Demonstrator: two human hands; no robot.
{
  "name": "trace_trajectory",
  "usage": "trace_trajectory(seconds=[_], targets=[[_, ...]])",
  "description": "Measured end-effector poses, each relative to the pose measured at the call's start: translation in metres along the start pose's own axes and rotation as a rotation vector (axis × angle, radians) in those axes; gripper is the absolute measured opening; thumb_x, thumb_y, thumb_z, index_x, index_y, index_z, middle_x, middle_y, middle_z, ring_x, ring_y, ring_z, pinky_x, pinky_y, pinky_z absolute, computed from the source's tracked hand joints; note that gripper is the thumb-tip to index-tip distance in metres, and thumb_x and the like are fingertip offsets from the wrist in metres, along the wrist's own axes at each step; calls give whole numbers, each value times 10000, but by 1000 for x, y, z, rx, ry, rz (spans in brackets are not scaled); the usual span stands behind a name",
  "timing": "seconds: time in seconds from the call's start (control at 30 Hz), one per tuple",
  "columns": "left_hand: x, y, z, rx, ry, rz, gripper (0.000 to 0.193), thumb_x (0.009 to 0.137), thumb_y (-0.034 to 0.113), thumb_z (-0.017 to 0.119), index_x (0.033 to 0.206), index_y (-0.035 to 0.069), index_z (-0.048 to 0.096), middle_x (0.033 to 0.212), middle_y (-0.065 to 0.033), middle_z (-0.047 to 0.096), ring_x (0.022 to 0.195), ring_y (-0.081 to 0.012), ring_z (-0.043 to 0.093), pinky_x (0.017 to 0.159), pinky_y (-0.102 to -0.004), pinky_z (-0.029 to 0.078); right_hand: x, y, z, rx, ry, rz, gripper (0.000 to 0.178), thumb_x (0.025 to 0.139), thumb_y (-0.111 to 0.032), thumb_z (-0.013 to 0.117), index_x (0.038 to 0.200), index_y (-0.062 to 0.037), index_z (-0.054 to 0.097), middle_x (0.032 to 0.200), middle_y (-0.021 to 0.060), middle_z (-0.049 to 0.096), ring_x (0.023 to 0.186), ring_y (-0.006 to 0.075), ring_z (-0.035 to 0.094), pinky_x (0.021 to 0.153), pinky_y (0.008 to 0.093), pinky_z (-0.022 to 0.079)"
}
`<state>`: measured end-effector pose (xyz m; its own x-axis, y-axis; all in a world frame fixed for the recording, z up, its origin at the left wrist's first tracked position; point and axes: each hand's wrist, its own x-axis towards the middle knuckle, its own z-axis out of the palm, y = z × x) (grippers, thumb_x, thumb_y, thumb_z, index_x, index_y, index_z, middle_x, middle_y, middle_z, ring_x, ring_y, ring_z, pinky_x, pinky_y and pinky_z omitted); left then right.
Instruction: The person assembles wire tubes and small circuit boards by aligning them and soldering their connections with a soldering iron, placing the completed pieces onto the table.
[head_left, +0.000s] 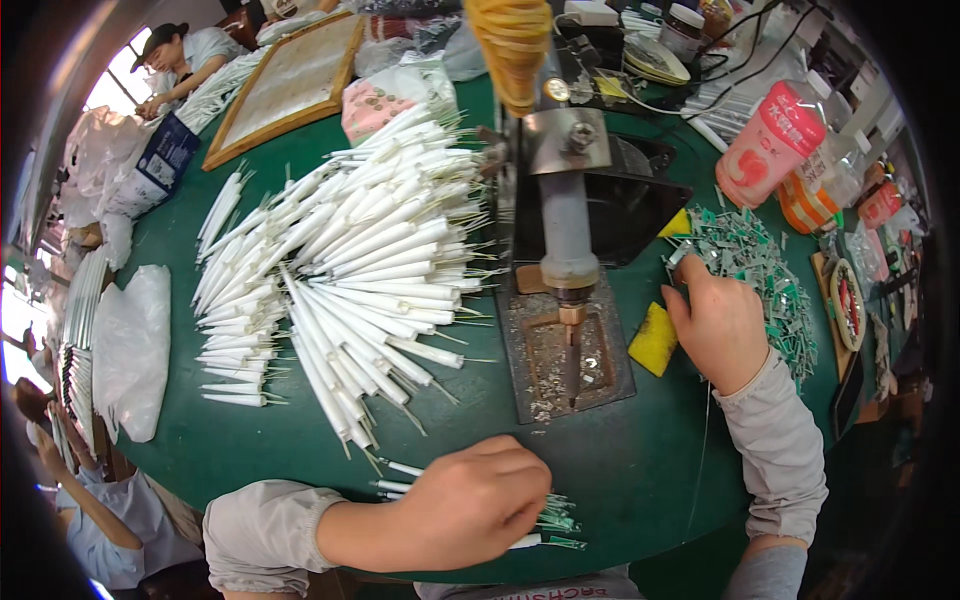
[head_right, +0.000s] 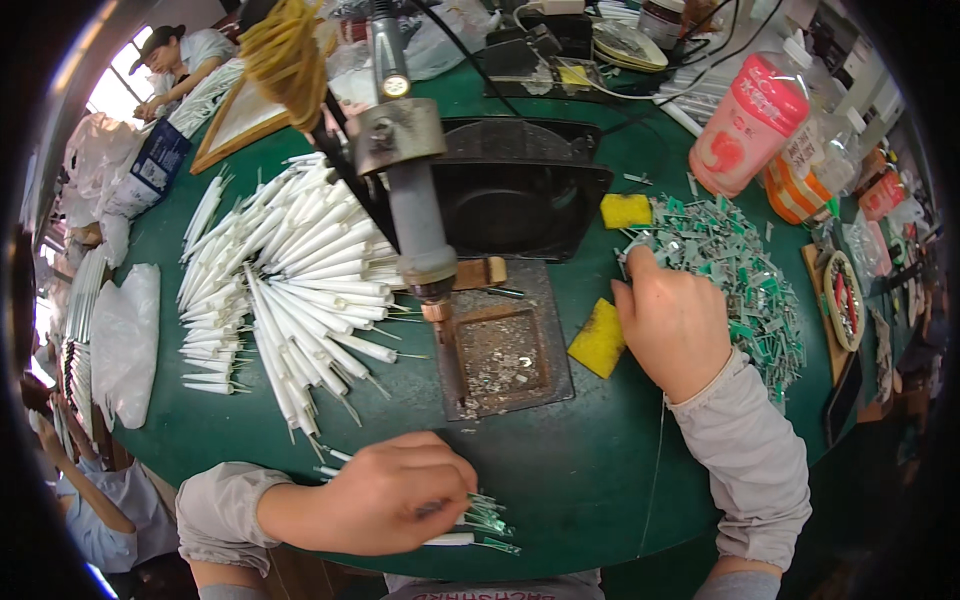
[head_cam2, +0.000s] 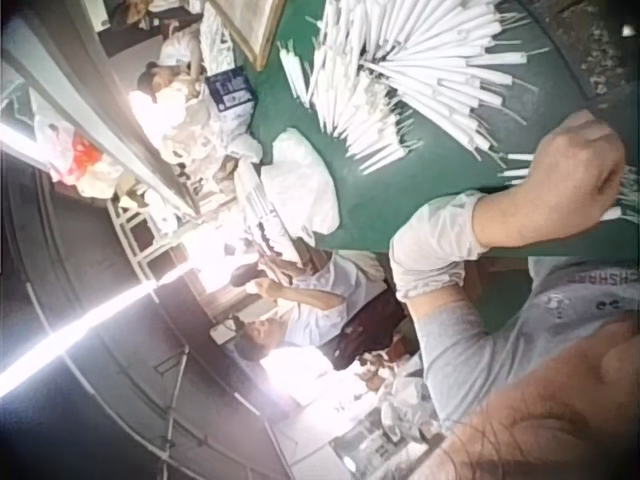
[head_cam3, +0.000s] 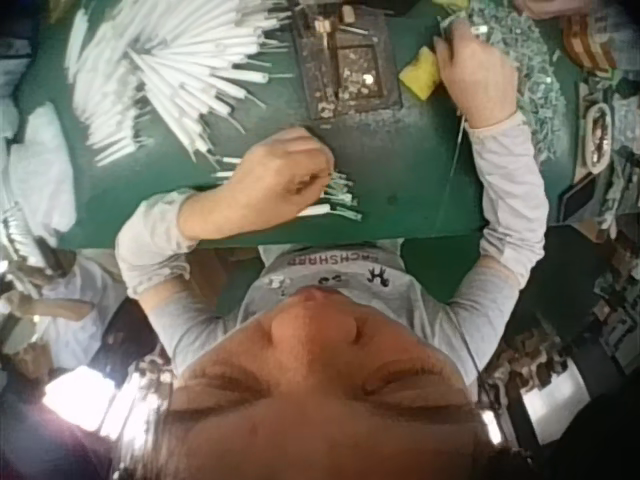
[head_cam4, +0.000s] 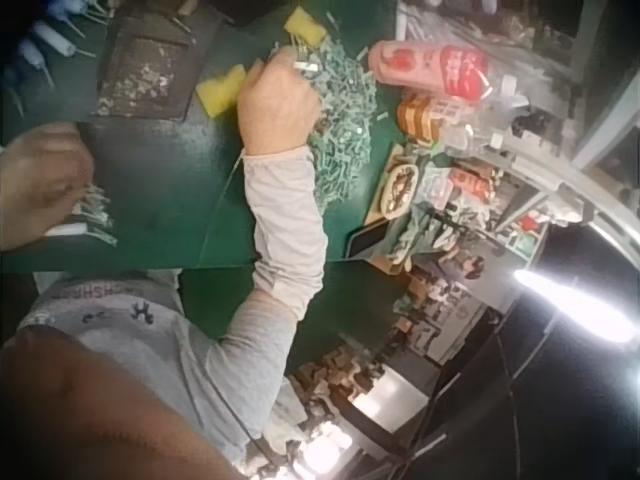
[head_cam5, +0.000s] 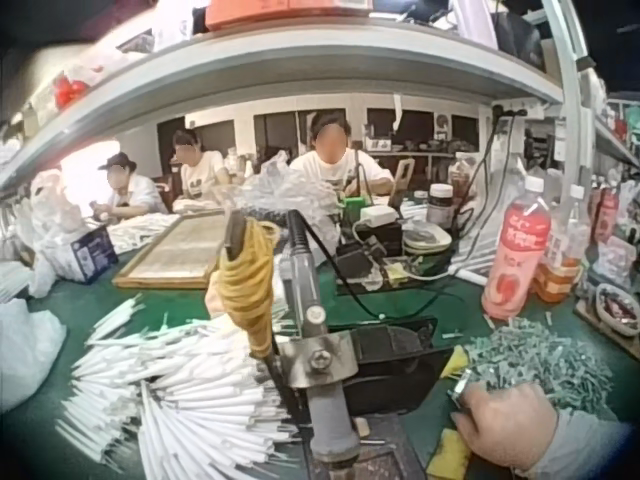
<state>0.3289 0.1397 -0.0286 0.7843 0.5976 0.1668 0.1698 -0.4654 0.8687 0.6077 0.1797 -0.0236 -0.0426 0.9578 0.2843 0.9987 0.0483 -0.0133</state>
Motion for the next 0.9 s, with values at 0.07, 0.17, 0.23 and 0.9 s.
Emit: trace_trajectory(seconds=[0.07,0.17,0.23,0.9], targets=[[1,1,1,60,-7,57,107,728,18,672,764,23,572,829,-82,582,769,-270,577,673,-357,485,2,1,4,24,3,-22,154,789,-137,642,835,-54,520,591,176,587,574,373,607,527,470,474],[3,7,-11,172,5,103,115,714,25,698,769,20,597,867,-80,584,767,-254,574,671,-335,482,4,3,5,60,6,-54,158,803,-144,633,838,-45,516,596,175,595,582,382,607,532,480,471],[9,6,-26,234,29,81,134,692,31,704,774,25,599,870,-78,571,762,-252,565,666,-327,476,4,2,6,139,27,-28,146,810,-138,622,851,-47,515,602,181,596,579,386,603,532,488,468],[14,-16,-35,1175,101,87,187,689,132,566,824,6,538,887,-125,514,894,-278,511,805,-360,430,-16,-19,-41,403,-62,-34,188,678,78,645,781,1,507,702,135,551,600,275,601,545,352,466]])
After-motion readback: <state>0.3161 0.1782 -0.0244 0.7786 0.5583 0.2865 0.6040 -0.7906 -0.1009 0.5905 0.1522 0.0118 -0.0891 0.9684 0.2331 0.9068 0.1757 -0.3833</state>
